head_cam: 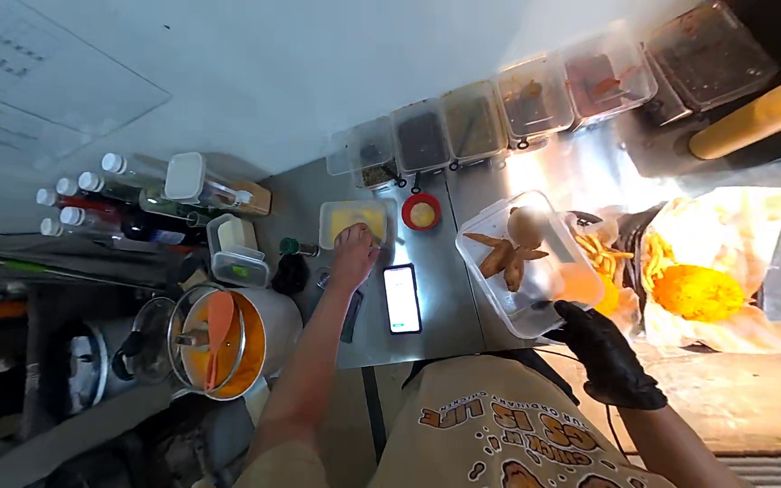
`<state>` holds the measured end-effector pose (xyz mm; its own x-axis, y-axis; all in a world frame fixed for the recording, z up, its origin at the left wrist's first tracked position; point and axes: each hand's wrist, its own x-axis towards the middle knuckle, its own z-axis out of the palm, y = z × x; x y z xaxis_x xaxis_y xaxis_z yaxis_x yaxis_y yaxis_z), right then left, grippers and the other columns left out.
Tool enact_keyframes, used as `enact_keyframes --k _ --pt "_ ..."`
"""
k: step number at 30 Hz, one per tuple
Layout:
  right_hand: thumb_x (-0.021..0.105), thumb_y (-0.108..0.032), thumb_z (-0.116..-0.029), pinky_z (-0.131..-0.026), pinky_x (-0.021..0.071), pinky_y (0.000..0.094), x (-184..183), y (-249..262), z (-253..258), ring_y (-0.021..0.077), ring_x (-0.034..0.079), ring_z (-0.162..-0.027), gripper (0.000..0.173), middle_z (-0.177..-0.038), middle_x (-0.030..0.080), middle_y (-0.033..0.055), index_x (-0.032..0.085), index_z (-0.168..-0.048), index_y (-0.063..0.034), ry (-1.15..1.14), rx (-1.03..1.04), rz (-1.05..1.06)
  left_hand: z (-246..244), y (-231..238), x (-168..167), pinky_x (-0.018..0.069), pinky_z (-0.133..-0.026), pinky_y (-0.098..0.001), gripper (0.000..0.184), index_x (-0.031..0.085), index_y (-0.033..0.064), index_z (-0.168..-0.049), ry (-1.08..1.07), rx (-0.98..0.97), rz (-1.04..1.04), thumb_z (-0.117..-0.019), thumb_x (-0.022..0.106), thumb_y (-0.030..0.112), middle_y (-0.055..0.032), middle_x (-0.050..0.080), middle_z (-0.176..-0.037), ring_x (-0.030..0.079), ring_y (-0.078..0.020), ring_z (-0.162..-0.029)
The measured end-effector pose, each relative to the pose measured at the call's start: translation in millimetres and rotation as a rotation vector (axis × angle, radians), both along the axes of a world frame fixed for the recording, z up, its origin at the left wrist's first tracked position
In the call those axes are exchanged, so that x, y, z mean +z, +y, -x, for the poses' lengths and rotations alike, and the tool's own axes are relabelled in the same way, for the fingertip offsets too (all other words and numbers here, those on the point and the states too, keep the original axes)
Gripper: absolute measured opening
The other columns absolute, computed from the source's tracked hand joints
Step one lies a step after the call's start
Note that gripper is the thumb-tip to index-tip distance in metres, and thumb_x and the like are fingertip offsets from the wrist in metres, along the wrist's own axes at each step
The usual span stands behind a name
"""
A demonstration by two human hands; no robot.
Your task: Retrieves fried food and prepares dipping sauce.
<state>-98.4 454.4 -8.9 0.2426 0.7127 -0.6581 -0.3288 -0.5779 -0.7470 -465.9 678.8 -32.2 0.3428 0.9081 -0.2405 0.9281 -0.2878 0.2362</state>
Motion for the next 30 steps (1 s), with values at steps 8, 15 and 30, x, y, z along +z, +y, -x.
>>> enact_keyframes --k 8,15,30 --pt "0.047 -0.025 -0.109 -0.074 0.0632 0.0373 -47.0 -16.4 84.7 0.0192 0.072 -0.081 0.031 -0.095 0.072 0.0102 0.059 -0.12 0.0013 0.057 -0.171 0.1 22.4 20.4 -6.9 0.0409 -0.111 -0.0571 0.022 0.071 0.0022 -0.108 -0.041 -0.259 0.024 -0.0987 0.069 0.022 -0.0184 0.061 -0.134 0.057 -0.0397 -0.124" --pt "0.051 -0.025 -0.1083 -0.072 0.0633 0.0355 -76.2 -31.0 123.9 0.0193 0.072 -0.08 0.031 -0.095 0.072 0.0117 0.058 -0.121 0.0028 0.013 -0.256 0.18 27.9 23.9 -11.1 0.0457 -0.104 -0.0584 0.025 0.07 0.0008 -0.111 -0.118 -0.231 0.079 -0.0993 0.069 0.023 -0.0192 0.058 -0.135 0.054 -0.0432 -0.124" --pt "0.048 -0.033 -0.1092 -0.08 0.063 0.0379 -82.7 -32.5 126.8 0.0215 0.073 -0.094 0.04 -0.11 0.071 0.0129 0.056 -0.131 -0.0012 -0.058 -0.193 0.224 36.1 20.7 -25.0 0.0447 -0.105 -0.055 0.025 0.068 0.0019 -0.107 -0.204 -0.19 0.049 -0.0986 0.069 0.025 -0.0172 0.056 -0.138 0.052 -0.0409 -0.125"
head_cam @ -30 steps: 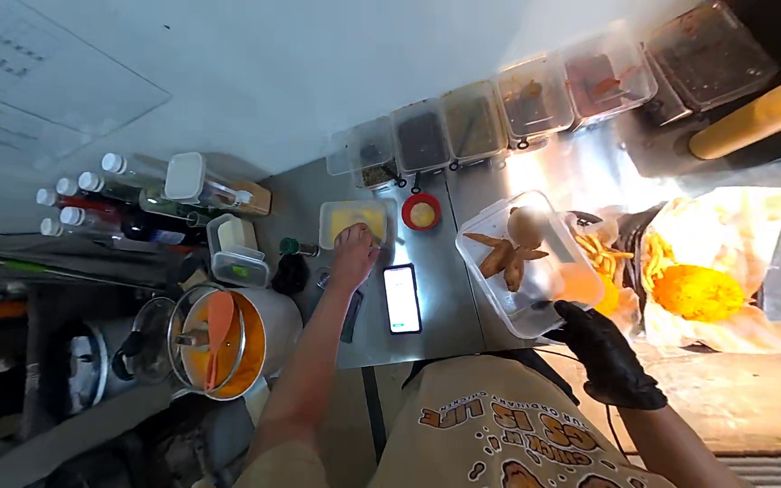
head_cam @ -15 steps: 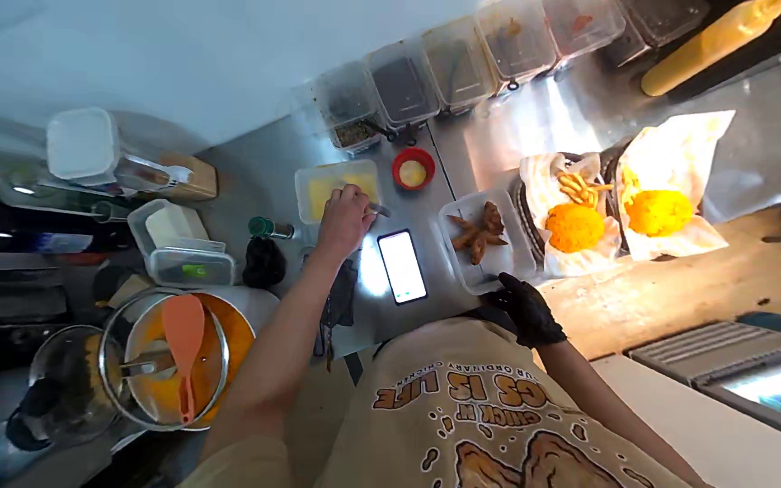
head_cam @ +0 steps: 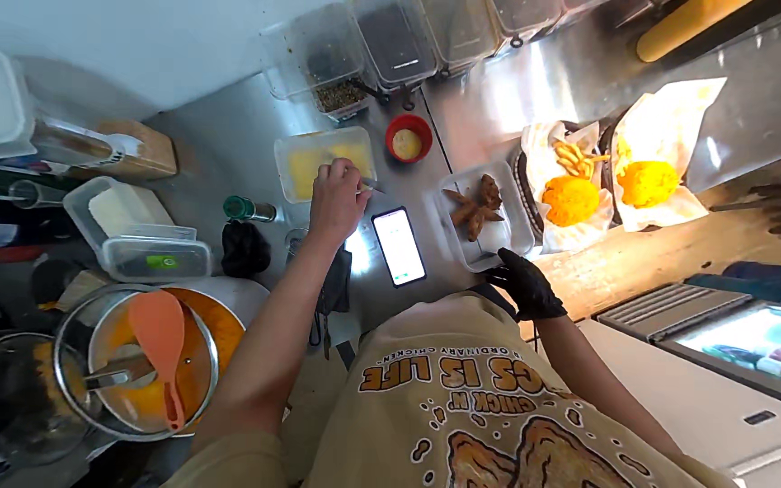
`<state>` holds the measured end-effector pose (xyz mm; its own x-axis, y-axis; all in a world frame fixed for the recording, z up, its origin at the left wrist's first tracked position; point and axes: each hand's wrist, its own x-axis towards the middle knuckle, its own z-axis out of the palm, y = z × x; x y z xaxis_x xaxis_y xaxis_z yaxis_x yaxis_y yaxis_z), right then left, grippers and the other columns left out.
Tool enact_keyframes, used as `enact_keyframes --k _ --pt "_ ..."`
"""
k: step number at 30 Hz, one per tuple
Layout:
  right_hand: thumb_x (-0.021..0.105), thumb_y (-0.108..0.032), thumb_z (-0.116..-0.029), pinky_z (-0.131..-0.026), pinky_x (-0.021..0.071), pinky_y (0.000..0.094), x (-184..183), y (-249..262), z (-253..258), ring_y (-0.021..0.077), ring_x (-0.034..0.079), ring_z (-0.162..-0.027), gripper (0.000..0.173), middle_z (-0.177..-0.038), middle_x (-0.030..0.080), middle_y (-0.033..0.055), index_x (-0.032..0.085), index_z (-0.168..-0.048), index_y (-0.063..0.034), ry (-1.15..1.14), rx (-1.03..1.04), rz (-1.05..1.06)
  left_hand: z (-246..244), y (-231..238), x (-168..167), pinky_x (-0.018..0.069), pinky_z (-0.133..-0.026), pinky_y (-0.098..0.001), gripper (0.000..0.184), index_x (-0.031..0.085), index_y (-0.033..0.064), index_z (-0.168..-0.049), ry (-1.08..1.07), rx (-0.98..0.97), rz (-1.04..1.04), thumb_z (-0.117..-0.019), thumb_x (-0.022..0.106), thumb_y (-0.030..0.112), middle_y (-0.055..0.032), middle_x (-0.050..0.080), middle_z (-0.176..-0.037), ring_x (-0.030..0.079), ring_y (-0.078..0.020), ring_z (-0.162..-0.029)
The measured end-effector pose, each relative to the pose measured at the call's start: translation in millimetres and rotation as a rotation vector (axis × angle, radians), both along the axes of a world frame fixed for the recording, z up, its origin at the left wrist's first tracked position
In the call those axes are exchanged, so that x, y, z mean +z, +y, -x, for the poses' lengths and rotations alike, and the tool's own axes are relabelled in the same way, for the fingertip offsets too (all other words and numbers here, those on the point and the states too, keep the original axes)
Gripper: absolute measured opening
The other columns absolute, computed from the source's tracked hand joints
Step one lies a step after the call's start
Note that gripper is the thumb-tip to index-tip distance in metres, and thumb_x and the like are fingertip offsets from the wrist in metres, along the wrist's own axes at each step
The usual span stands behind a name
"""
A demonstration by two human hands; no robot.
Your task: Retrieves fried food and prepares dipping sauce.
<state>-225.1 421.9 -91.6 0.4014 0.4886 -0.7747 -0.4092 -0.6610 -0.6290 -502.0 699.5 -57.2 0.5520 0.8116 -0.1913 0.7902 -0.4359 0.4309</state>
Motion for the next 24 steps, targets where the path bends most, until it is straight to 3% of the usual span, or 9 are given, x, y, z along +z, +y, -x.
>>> enact_keyframes --k 12,13,16,18,19,22,24 --pt "0.046 -0.034 -0.1099 -0.08 0.0622 0.038 -2.5 0.1 -4.3 0.0221 0.073 -0.094 0.043 -0.109 0.071 0.0149 0.054 -0.133 0.0005 0.008 0.028 0.01 -3.1 5.8 7.8 0.0459 -0.101 -0.0562 0.024 0.068 0.0015 -0.109 0.057 -0.045 0.043 -0.0997 0.068 0.024 -0.0185 0.055 -0.136 0.054 -0.0425 -0.12" --pt "0.043 -0.033 -0.1107 -0.081 0.0618 0.0372 8.7 5.5 0.1 0.0213 0.072 -0.095 0.042 -0.111 0.071 0.0153 0.054 -0.133 0.0013 -0.001 0.041 0.027 -3.1 6.0 8.0 0.0459 -0.101 -0.0563 0.024 0.068 0.0015 -0.109 0.057 -0.047 0.043 -0.0999 0.067 0.024 -0.0185 0.055 -0.136 0.054 -0.0426 -0.12" --pt "0.03 -0.021 -0.1139 -0.09 0.0526 0.0333 96.2 61.8 42.2 0.0164 0.064 -0.1 0.038 -0.12 0.063 0.0135 0.05 -0.137 0.002 -0.029 0.013 0.287 -2.4 5.2 10.1 0.0463 -0.099 -0.057 0.024 0.068 -0.0003 -0.108 0.039 -0.054 0.035 -0.1006 0.066 0.022 -0.0209 0.056 -0.135 0.054 -0.0443 -0.119" --pt "0.029 -0.02 -0.1139 -0.089 0.0522 0.0322 109.2 70.8 50.3 0.0153 0.064 -0.099 0.037 -0.119 0.063 0.0131 0.052 -0.135 0.0022 -0.048 0.001 0.321 -2.0 5.3 10.6 0.0464 -0.099 -0.0568 0.024 0.067 -0.0002 -0.108 0.037 -0.055 0.032 -0.1011 0.066 0.022 -0.0205 0.056 -0.135 0.054 -0.0442 -0.119" --pt "0.031 -0.021 -0.1138 -0.089 0.0524 0.033 96.5 61.1 42.5 0.0161 0.064 -0.099 0.038 -0.118 0.063 0.0135 0.051 -0.136 0.0021 -0.025 0.004 0.274 -2.0 5.7 10.3 0.0463 -0.099 -0.0567 0.024 0.067 -0.0001 -0.108 0.037 -0.053 0.032 -0.1011 0.066 0.022 -0.0206 0.056 -0.135 0.054 -0.0442 -0.119" --pt "0.046 -0.034 -0.1094 -0.081 0.0606 0.0366 9.7 4.3 -0.1 0.0195 0.071 -0.093 0.041 -0.108 0.07 0.013 0.054 -0.132 -0.0015 0.032 0.009 0.012 -2.8 6.7 7.9 0.0467 -0.1 -0.0555 0.024 0.068 0.0015 -0.108 0.05 -0.05 0.033 -0.1011 0.066 0.024 -0.0185 0.056 -0.135 0.054 -0.0428 -0.119" --pt "0.049 -0.036 -0.1084 -0.079 0.0618 0.0378 -8.7 -5.3 -7.4 0.021 0.073 -0.092 0.042 -0.106 0.072 0.0127 0.055 -0.131 -0.0019 0.04 0.005 -0.026 -2.8 6.8 7.5 0.0467 -0.1 -0.0554 0.024 0.068 0.0018 -0.108 0.054 -0.05 0.035 -0.101 0.066 0.025 -0.0182 0.056 -0.135 0.054 -0.0425 -0.118"
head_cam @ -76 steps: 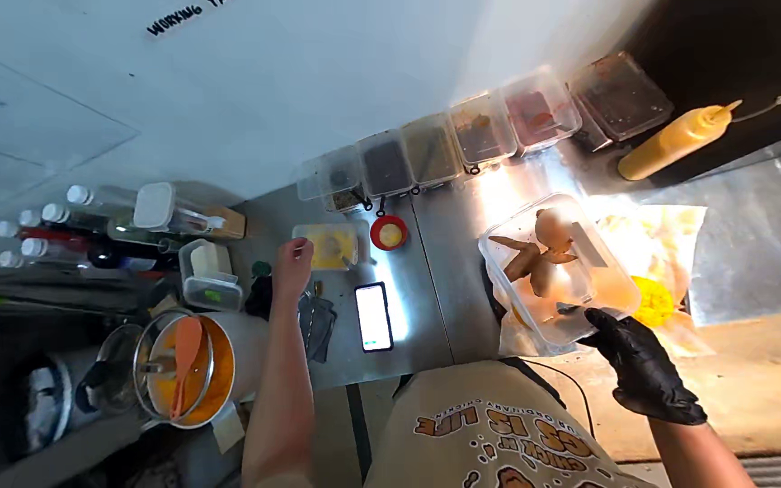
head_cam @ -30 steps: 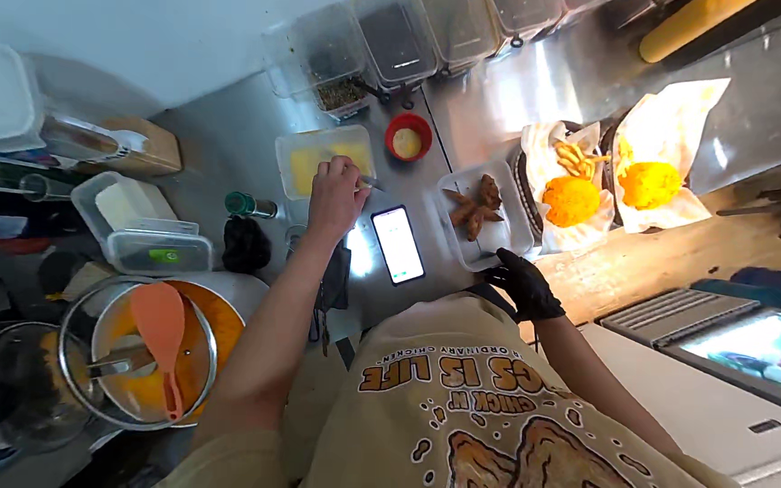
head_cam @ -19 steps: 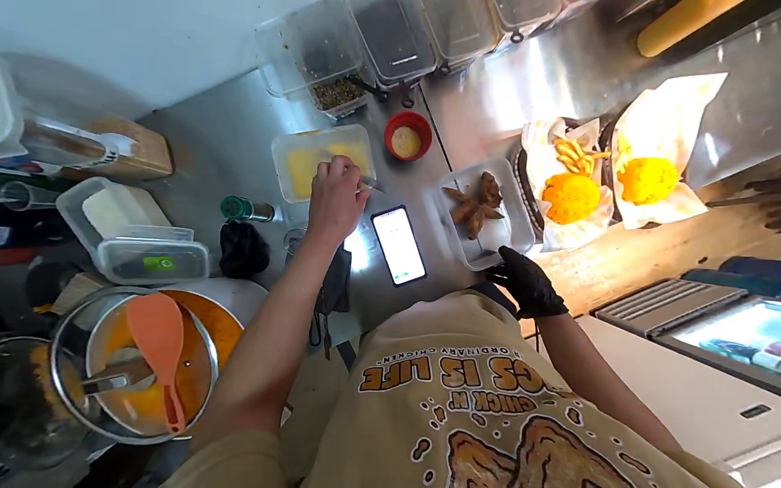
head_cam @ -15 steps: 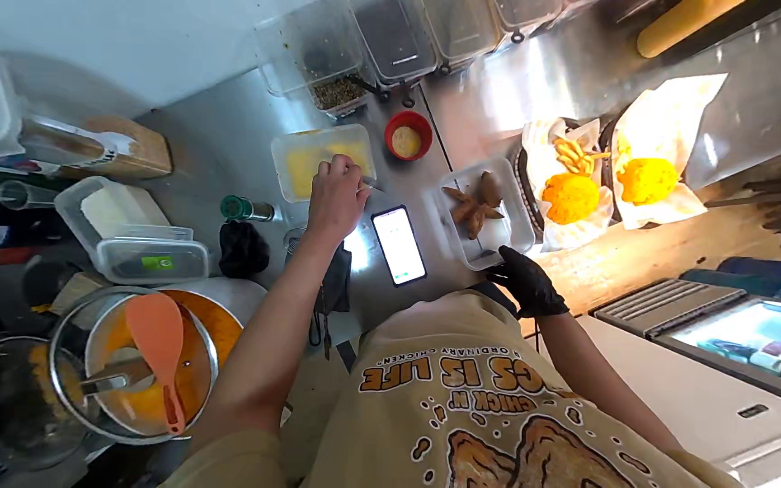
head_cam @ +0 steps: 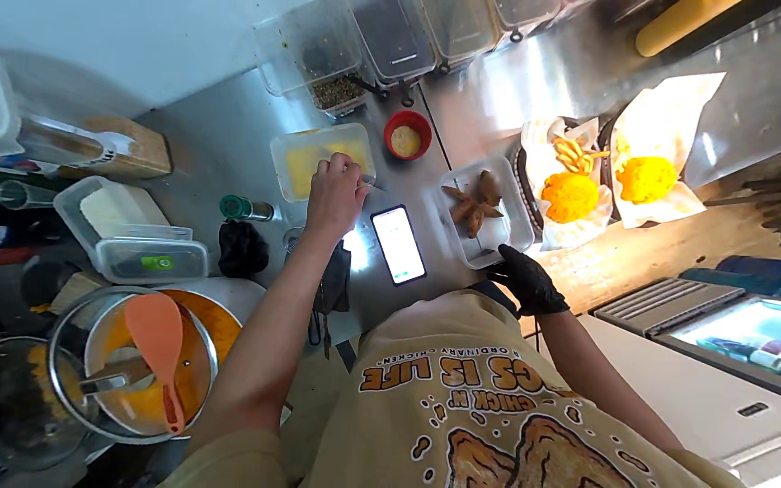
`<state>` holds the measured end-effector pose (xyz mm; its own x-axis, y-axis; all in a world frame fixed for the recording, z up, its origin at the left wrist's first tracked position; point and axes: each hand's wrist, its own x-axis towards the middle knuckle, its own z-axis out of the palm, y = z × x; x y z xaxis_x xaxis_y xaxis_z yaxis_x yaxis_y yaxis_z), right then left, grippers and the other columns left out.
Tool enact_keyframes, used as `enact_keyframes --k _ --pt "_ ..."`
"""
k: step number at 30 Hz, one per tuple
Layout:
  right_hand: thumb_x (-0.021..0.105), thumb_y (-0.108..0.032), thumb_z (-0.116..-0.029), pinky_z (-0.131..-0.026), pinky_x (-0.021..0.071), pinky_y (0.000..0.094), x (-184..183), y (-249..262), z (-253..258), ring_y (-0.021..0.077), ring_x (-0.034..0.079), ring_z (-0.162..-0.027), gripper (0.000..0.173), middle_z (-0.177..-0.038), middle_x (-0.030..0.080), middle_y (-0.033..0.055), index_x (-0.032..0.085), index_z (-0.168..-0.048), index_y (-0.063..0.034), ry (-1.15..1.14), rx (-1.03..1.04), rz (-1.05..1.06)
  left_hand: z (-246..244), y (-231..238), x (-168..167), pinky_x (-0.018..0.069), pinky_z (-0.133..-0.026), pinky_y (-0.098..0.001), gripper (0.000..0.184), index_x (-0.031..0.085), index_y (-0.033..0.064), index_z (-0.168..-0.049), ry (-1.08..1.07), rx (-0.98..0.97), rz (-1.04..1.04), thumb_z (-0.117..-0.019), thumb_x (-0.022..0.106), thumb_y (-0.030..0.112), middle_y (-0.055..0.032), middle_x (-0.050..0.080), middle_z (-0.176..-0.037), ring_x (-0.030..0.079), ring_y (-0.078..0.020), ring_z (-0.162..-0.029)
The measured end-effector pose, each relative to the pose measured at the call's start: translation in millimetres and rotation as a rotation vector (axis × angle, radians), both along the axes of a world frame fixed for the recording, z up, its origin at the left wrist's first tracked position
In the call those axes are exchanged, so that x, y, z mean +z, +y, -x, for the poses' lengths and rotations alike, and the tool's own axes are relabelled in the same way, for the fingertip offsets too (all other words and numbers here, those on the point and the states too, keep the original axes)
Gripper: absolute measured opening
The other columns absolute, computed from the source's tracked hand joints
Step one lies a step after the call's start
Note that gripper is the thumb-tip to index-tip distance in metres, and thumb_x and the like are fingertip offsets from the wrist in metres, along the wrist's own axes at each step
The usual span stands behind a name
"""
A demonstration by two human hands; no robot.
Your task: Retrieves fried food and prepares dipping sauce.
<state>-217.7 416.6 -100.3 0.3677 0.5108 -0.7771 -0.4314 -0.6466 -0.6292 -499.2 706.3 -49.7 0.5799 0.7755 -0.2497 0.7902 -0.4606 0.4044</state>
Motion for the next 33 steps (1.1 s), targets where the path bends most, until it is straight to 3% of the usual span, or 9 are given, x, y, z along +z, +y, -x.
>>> enact_keyframes --k 2,5,6,7,8,11,23,27,33 --pt "0.044 -0.033 -0.1103 -0.081 0.0609 0.0369 17.3 9.8 7.1 0.0204 0.072 -0.094 0.04 -0.108 0.071 0.0135 0.053 -0.133 -0.0006 -0.03 0.013 0.076 0.1 0.1 1.5 0.0465 -0.1 -0.0555 0.024 0.067 0.0016 -0.108 0.001 0.0 0.0 -0.1009 0.066 0.025 -0.0185 0.055 -0.135 0.054 -0.0425 -0.119" --pt "0.03 -0.019 -0.1138 -0.093 0.0518 0.0369 78.2 62.7 34.0 0.0201 0.064 -0.102 0.035 -0.118 0.064 0.013 0.052 -0.137 -0.0023 -0.038 -0.097 0.456 -0.2 -0.3 5.6 0.0461 -0.099 -0.0564 0.024 0.067 0.0001 -0.107 -0.002 0.001 0.007 -0.1006 0.067 0.023 -0.0203 0.056 -0.134 0.054 -0.0434 -0.118" --pt "0.03 -0.018 -0.1139 -0.09 0.0542 0.0379 67.5 45.1 25.6 0.0222 0.066 -0.101 0.036 -0.118 0.064 0.0169 0.049 -0.138 0.0022 -0.011 -0.035 0.297 -0.3 -0.3 5.5 0.0464 -0.099 -0.0563 0.024 0.067 0.0003 -0.107 0.001 0.001 0.006 -0.1006 0.067 0.023 -0.02 0.056 -0.133 0.055 -0.0433 -0.118" --pt "0.034 -0.022 -0.1126 -0.082 0.0612 0.0377 33.3 12.4 10.5 0.0246 0.071 -0.098 0.04 -0.115 0.067 0.0225 0.047 -0.136 0.0091 -0.01 0.058 -0.008 -0.3 0.0 4.6 0.0465 -0.1 -0.0556 0.024 0.067 0.0012 -0.107 0.008 0.0 0.005 -0.1008 0.066 0.024 -0.019 0.056 -0.134 0.054 -0.0428 -0.118" --pt "0.043 -0.03 -0.1105 -0.078 0.0616 0.0367 13.6 1.8 5.9 0.0226 0.072 -0.093 0.042 -0.11 0.07 0.0184 0.051 -0.132 0.0049 -0.01 0.02 -0.07 -0.3 0.6 4.3 0.0465 -0.1 -0.0554 0.024 0.067 0.0016 -0.108 0.012 -0.001 0.006 -0.101 0.066 0.025 -0.0186 0.056 -0.134 0.054 -0.0426 -0.118" --pt "0.051 -0.038 -0.1076 -0.081 0.0607 0.0376 7.6 5.6 4.9 0.0197 0.071 -0.092 0.041 -0.106 0.071 0.0107 0.057 -0.129 -0.0038 -0.011 -0.035 0.048 -0.9 1.9 5.8 0.0466 -0.101 -0.0566 0.025 0.067 0.001 -0.109 0.009 -0.004 0.015 -0.1012 0.066 0.025 -0.0196 0.056 -0.135 0.054 -0.0436 -0.12" --pt "0.048 -0.033 -0.1093 -0.079 0.0613 0.0379 8.1 1.0 9.2 0.0197 0.072 -0.089 0.04 -0.101 0.072 0.0113 0.058 -0.128 0.0007 -0.025 0.005 0.012 1.3 1.3 16.1 0.0493 -0.1 -0.0575 0.027 0.067 -0.0009 -0.108 0.004 -0.019 0.017 -0.1011 0.066 0.026 -0.0209 0.059 -0.131 0.056 -0.043 -0.121" --pt "0.052 -0.034 -0.1077 -0.071 0.0609 0.035 19.1 12.3 9.0 0.0169 0.071 -0.078 0.037 -0.09 0.073 0.0088 0.063 -0.116 0.0003 -0.067 -0.006 0.025 -5.0 5.8 13.6 0.05 -0.1 -0.0593 0.025 0.07 -0.0008 -0.105 -0.008 -0.044 -0.019 -0.0977 0.071 0.023 -0.0209 0.06 -0.13 0.057 -0.0433 -0.121" --pt "0.053 -0.042 -0.1064 -0.075 0.0604 0.0338 24.8 21.0 3.3 0.0165 0.073 -0.086 0.043 -0.098 0.075 0.0079 0.061 -0.122 -0.0027 0.031 0.079 0.082 -8.5 6.4 28.5 0.0485 -0.1 -0.061 0.033 0.069 0.0008 -0.109 -0.02 0.016 0.021 -0.1031 0.063 0.033 -0.0195 0.061 -0.131 0.058 -0.0406 -0.121"
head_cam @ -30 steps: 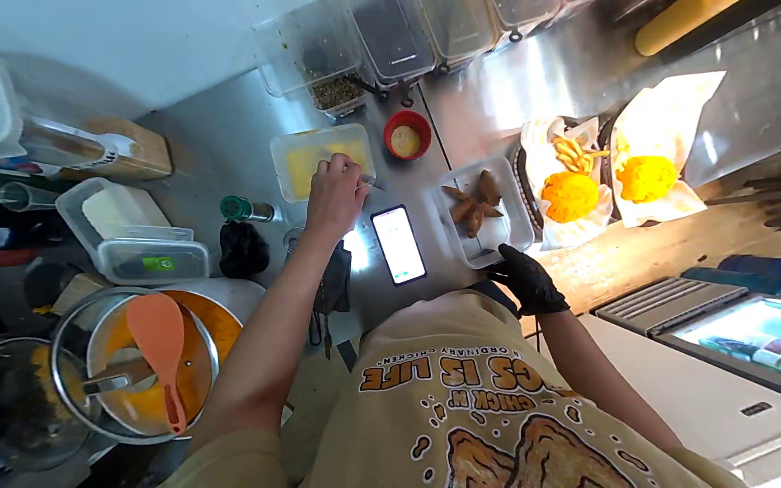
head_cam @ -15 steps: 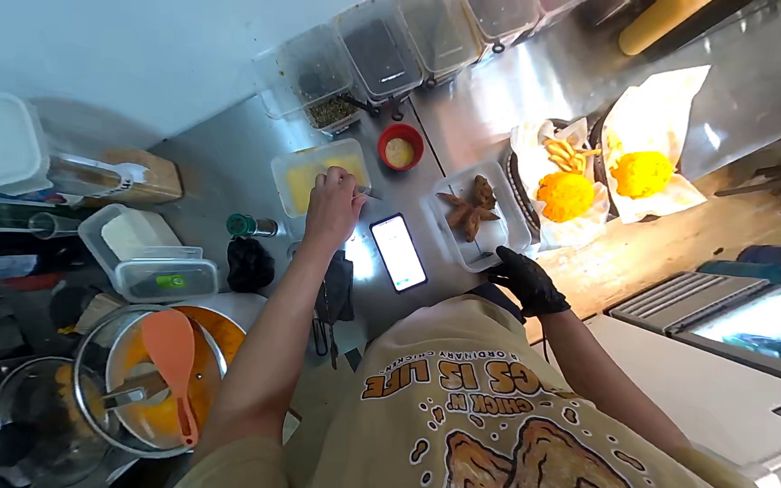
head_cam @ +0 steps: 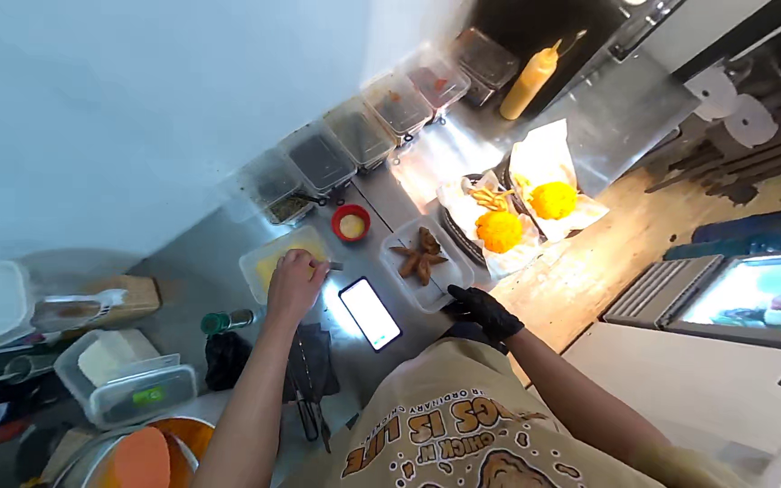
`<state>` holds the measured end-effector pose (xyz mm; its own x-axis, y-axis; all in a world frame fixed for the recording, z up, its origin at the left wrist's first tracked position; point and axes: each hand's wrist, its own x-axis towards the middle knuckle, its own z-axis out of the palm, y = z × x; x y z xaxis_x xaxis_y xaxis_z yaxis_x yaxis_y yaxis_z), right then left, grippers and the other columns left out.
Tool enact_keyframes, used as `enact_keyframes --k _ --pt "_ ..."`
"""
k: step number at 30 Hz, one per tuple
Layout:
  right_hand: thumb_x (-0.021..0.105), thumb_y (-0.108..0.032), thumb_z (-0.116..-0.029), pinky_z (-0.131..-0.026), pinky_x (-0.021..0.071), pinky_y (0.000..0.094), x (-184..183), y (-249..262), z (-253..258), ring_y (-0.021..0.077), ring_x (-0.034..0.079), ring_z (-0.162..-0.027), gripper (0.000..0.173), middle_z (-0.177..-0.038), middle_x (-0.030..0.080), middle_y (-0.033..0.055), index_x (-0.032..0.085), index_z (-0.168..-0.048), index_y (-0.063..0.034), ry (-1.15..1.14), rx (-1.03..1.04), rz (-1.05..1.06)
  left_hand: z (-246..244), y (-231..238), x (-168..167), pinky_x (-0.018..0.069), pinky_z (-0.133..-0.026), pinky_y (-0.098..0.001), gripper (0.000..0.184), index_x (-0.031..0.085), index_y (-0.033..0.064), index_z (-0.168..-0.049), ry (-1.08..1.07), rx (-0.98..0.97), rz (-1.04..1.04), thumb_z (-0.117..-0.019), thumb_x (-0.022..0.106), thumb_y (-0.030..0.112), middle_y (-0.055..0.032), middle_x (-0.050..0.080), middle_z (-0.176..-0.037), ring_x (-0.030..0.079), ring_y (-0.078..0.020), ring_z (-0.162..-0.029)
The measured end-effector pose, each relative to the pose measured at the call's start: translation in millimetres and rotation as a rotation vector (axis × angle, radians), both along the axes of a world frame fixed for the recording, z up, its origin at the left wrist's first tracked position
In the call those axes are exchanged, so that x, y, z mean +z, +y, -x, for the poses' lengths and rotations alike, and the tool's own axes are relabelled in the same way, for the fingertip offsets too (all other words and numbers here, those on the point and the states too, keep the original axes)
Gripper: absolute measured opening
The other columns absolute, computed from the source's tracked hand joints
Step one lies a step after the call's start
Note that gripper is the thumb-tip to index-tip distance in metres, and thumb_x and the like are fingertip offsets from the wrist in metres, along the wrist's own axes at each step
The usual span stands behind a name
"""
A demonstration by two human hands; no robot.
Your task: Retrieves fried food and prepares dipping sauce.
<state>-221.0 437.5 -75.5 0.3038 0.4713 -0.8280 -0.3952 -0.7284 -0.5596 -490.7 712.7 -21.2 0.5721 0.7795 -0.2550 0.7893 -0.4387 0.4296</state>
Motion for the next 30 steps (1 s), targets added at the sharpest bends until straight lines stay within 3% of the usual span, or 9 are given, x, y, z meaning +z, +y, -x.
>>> enact_keyframes --k 4,7,9,12,15,19,24,27,30 --pt "0.051 -0.044 -0.107 -0.084 0.059 0.0358 7.3 1.9 -8.6 0.0175 0.071 -0.1 0.047 -0.112 0.073 0.0095 0.061 -0.128 -0.0031 0.04 0.165 -0.009 -17.5 -19.7 19.9 0.0551 -0.092 -0.0558 0.033 0.068 0.0025 -0.111 -0.066 0.049 0.093 -0.1057 0.057 0.033 -0.0168 0.066 -0.114 0.067 -0.0317 -0.104" --pt "0.041 -0.034 -0.1115 -0.096 0.0511 0.0384 71.6 19.9 1.4 0.0205 0.064 -0.112 0.044 -0.129 0.065 0.0139 0.056 -0.136 -0.0011 -0.023 0.26 0.163 -32.8 -46.4 22.9 0.0557 -0.092 -0.0526 0.033 0.068 0.0026 -0.116 -0.1 0.025 0.243 -0.1058 0.057 0.032 -0.0159 0.069 -0.111 0.069 -0.0293 -0.102" --pt "0.04 -0.029 -0.112 -0.09 0.0542 0.0363 94.6 14.9 -4.5 0.0208 0.066 -0.108 0.042 -0.128 0.064 0.0181 0.055 -0.134 0.0036 -0.061 0.386 0.093 -43.7 -65.4 18.4 0.055 -0.093 -0.0493 0.037 0.068 0.0024 -0.119 -0.083 -0.004 0.355 -0.1065 0.054 0.034 -0.015 0.07 -0.111 0.069 -0.0273 -0.101" --pt "0.042 -0.025 -0.1114 -0.096 0.0498 0.0374 127.3 24.5 -5.4 0.0197 0.064 -0.112 0.037 -0.133 0.062 0.0153 0.055 -0.134 0.0018 -0.081 0.42 0.19 -58.7 -89.8 6.1 0.0544 -0.095 -0.0487 0.043 0.067 0.0036 -0.124 -0.013 -0.032 0.53 -0.107 0.051 0.039 -0.0146 0.07 -0.115 0.069 -0.0268 -0.103" --pt "0.046 -0.028 -0.1101 -0.099 0.0496 0.0392 111.0 13.3 -24.4 0.0201 0.064 -0.114 0.038 -0.133 0.063 0.014 0.057 -0.133 0.0005 -0.07 0.405 0.175 -71.8 -104.1 -7.7 0.0521 -0.1 -0.0493 0.049 0.064 0.0035 -0.13 0.05 -0.043 0.675 -0.1076 0.048 0.044 -0.0162 0.068 -0.122 0.068 -0.0277 -0.11" --pt "0.059 -0.047 -0.1018 -0.088 0.0608 0.0391 32.4 -27.0 -78.6 0.0183 0.071 -0.104 0.044 -0.117 0.072 0.0046 0.064 -0.124 -0.01 0.004 0.448 -0.105 -91.7 -108.0 -16.0 0.0502 -0.104 -0.0497 0.056 0.062 0.0024 -0.133 0.093 -0.026 0.786 -0.1074 0.047 0.049 -0.0182 0.068 -0.123 0.066 -0.0285 -0.114" --pt "0.06 -0.045 -0.102 -0.09 0.0601 0.0386 50.3 -15.4 -110.2 0.0176 0.072 -0.105 0.042 -0.117 0.073 0.0041 0.067 -0.126 -0.0113 0.013 0.568 -0.126 -87.6 -81.3 15.6 0.0503 -0.099 -0.0606 0.046 0.067 0.001 -0.121 0.172 0.303 0.456 -0.1051 0.055 0.043 -0.0213 0.07 -0.114 0.067 -0.0371 -0.11" --pt "0.061 -0.044 -0.1012 -0.09 0.0607 0.0377 55.0 -8.1 -134.5 0.0181 0.072 -0.105 0.043 -0.118 0.073 0.0054 0.065 -0.126 -0.0099 0.009 0.592 -0.151 -64.1 -62.3 15.5 0.0482 -0.102 -0.0633 0.042 0.064 0.0033 -0.13 0.178 0.42 0.076 -0.0958 0.073 0.027 -0.0234 0.06 -0.134 0.057 -0.0443 -0.124" --pt "0.061 -0.042 -0.1016 -0.09 0.0604 0.0371 60.7 3.8 -155.7 0.0183 0.072 -0.105 0.041 -0.119 0.072 0.0058 0.065 -0.127 -0.0097 0.029 0.627 -0.194 -41.5 -46.3 -3.0 0.0395 -0.11 -0.0659 0.04 0.066 0.0014 -0.126 0.216 0.344 -0.074 -0.0901 0.078 0.015 -0.0251 0.049 -0.148 0.046 -0.0488 -0.135"
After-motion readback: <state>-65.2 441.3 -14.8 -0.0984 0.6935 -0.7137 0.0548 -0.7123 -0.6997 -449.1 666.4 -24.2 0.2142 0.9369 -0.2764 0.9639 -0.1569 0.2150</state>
